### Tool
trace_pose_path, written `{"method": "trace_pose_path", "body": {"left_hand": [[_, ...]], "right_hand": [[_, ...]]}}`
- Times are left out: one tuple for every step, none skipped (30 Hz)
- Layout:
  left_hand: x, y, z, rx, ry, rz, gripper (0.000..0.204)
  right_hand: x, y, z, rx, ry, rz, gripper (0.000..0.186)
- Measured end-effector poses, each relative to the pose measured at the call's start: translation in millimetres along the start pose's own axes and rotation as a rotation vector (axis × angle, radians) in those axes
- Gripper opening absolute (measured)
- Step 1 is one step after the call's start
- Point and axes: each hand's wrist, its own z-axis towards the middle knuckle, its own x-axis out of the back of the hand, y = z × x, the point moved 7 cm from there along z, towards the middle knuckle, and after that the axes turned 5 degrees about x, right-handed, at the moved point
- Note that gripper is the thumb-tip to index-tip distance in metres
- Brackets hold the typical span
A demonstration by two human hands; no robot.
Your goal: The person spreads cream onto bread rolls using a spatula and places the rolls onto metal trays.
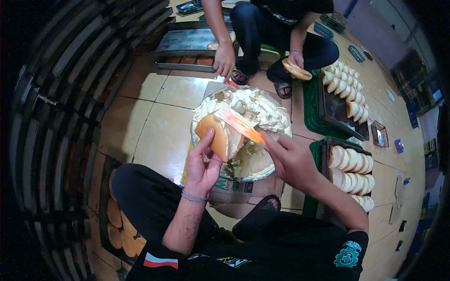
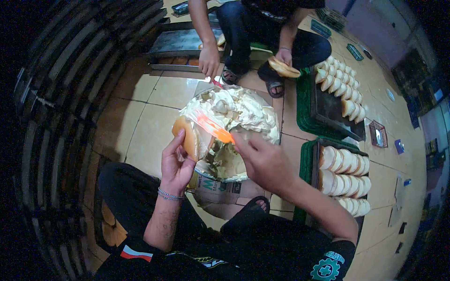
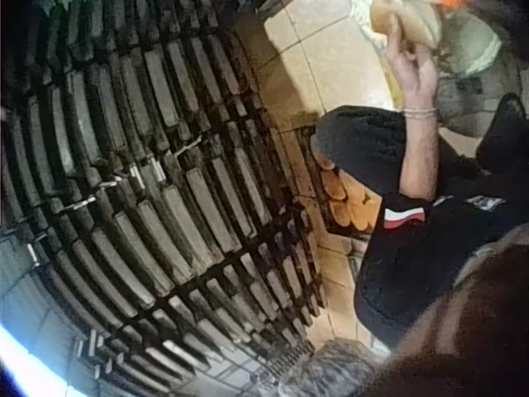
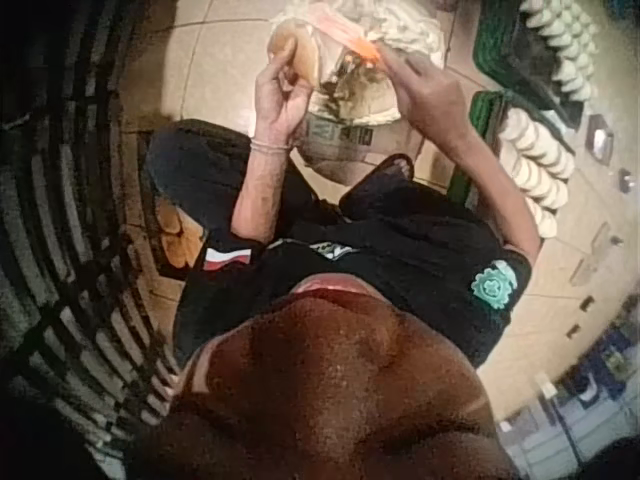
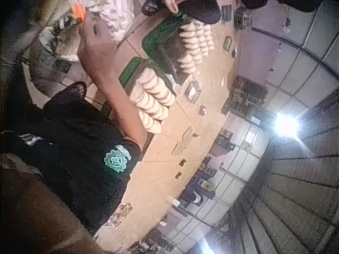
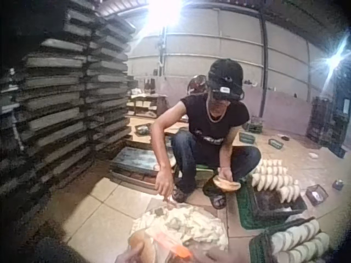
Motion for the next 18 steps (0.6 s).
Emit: {"method": "trace_pose_path", "body": {"left_hand": [[2, 4, -1, -0.016, 0.005, -0.004, 0.038], [10, 10, -1, -0.056, 0.036, -0.001, 0.038], [17, 16, -1, -0.094, 0.067, 0.001, 0.038], [11, 16, -1, -0.098, 0.061, -0.001, 0.038], [4, 24, -8, -0.199, 0.078, 0.094, 0.038], [-1, 31, -12, -0.297, 0.096, 0.19, 0.039], [-1, 27, -11, -0.29, 0.096, 0.187, 0.039], [-7, 30, -13, -0.393, 0.062, 0.29, 0.041], [-13, 29, -13, -0.484, 0.021, 0.39, 0.045], [-13, 25, -13, -0.533, 0.038, 0.534, 0.053], [-12, 21, -14, -0.53, 0.033, 0.538, 0.053], [-17, 20, -20, -0.645, 0.016, 0.663, 0.054], [-26, 17, -23, -0.756, -0.001, 0.784, 0.055], [-41, 18, -31, -0.92, 0.006, 0.937, 0.057], [-41, 18, -29, -0.917, 0.004, 0.937, 0.057], [-45, 16, -29, -0.984, -0.009, 1.107, 0.058], [-50, 12, -29, -1.049, -0.023, 1.278, 0.058], [-53, 10, -30, -1.095, -0.023, 1.352, 0.06]], "right_hand": [[-2, -4, -6, -0.002, -0.013, -0.018, 0.032], [0, -12, -10, 0.034, -0.064, -0.05, 0.033], [4, -16, -16, 0.052, -0.068, -0.04, 0.033], [8, -13, -24, 0.006, -0.11, -0.013, 0.033], [7, -10, -29, -0.037, -0.152, 0.025, 0.034], [10, -4, -30, -0.094, -0.095, 0.121, 0.034], [10, -4, -28, -0.099, -0.099, 0.117, 0.034], [9, 3, -22, -0.186, -0.065, 0.25, 0.032], [7, 10, -20, -0.283, -0.027, 0.373, 0.032], [-6, 18, -24, -0.461, -0.058, 0.577, 0.031], [-5, 15, -17, -0.464, -0.053, 0.578, 0.031], [-12, 14, -15, -0.613, -0.119, 0.813, 0.031], [-20, 11, -16, -0.763, -0.188, 1.048, 0.032], [-17, 8, -15, -0.809, -0.188, 1.071, 0.032], [-15, 8, -14, -0.812, -0.186, 1.071, 0.032], [-12, 9, -13, -0.806, -0.167, 1.054, 0.033], [-11, 11, -14, -0.8, -0.148, 1.037, 0.033], [-12, 13, -16, -0.804, -0.148, 1.037, 0.033]]}}
